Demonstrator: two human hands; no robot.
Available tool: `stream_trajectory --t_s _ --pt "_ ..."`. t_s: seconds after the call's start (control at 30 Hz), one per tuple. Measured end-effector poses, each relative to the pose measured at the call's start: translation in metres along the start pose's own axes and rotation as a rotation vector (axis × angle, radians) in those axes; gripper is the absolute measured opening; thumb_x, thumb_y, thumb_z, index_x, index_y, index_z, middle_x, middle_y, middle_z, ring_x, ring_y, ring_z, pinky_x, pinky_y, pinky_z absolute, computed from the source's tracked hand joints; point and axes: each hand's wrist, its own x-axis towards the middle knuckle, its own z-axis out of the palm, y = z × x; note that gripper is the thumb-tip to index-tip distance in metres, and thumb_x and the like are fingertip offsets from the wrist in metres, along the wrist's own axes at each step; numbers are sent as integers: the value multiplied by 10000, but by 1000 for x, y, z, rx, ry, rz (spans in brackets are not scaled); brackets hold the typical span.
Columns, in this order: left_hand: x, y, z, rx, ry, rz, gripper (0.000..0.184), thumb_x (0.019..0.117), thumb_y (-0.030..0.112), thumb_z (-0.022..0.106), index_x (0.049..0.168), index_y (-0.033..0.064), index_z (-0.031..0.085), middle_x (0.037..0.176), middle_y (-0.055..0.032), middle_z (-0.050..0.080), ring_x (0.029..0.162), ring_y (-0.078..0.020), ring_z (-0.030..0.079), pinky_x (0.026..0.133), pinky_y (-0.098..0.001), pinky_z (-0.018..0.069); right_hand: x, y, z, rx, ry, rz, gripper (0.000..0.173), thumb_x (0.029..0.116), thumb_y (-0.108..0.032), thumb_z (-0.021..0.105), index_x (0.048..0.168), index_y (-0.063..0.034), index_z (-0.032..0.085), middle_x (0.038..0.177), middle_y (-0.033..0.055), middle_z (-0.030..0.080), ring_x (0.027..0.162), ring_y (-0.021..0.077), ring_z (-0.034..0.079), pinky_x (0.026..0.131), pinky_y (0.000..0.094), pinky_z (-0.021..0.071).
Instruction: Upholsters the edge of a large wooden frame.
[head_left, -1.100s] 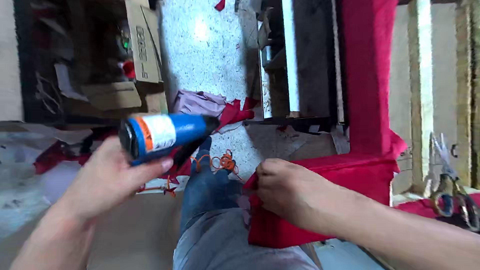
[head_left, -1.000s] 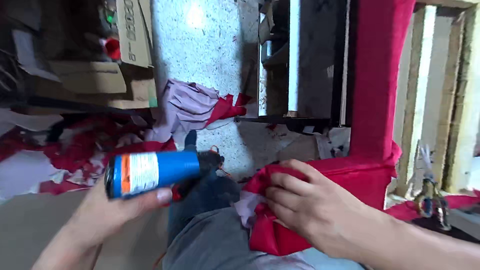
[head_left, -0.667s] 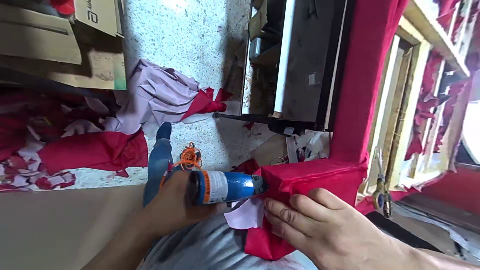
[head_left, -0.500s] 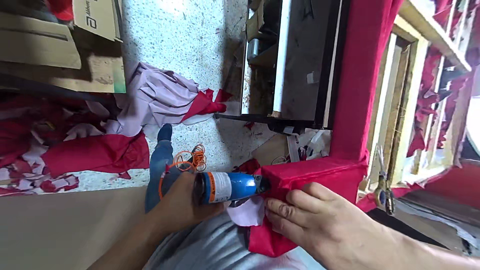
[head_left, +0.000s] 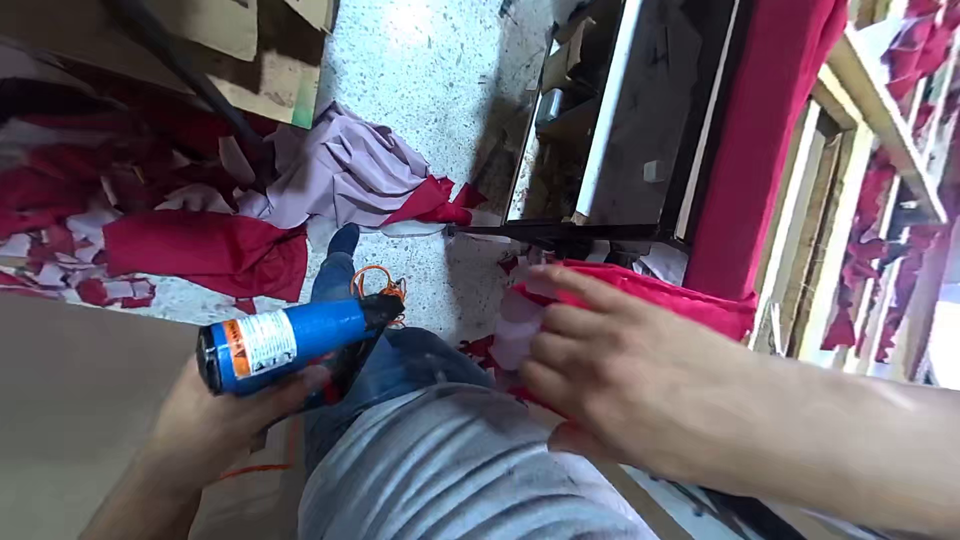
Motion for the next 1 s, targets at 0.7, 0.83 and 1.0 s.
stream_trajectory --t_s 0.7,0.83,1.0 --pt "24 -18 123 -125 -427 597 270 853 369 793 1026 168 739 912 105 746 860 43 704 775 -164 608 -36 -1 38 -111 318 426 339 974 -264 603 673 -110 617 785 47 647 984 277 657 1120 574 387" --pt "28 -11 131 -227 -419 452 209 825 290 830 988 203 733 902 116 756 843 10 724 773 -194 627 -38 2 39 -39 376 425 328 964 -272 627 669 -129 620 776 23 648 981 248 661 1133 573 380" --pt "24 -5 123 -158 -368 256 244 807 328 839 997 206 748 906 94 764 849 -22 733 772 -237 639 -101 -3 51 287 894 577 326 1017 -487 559 1232 -259 650 1269 -116 619 1287 120 559 1193 515 386"
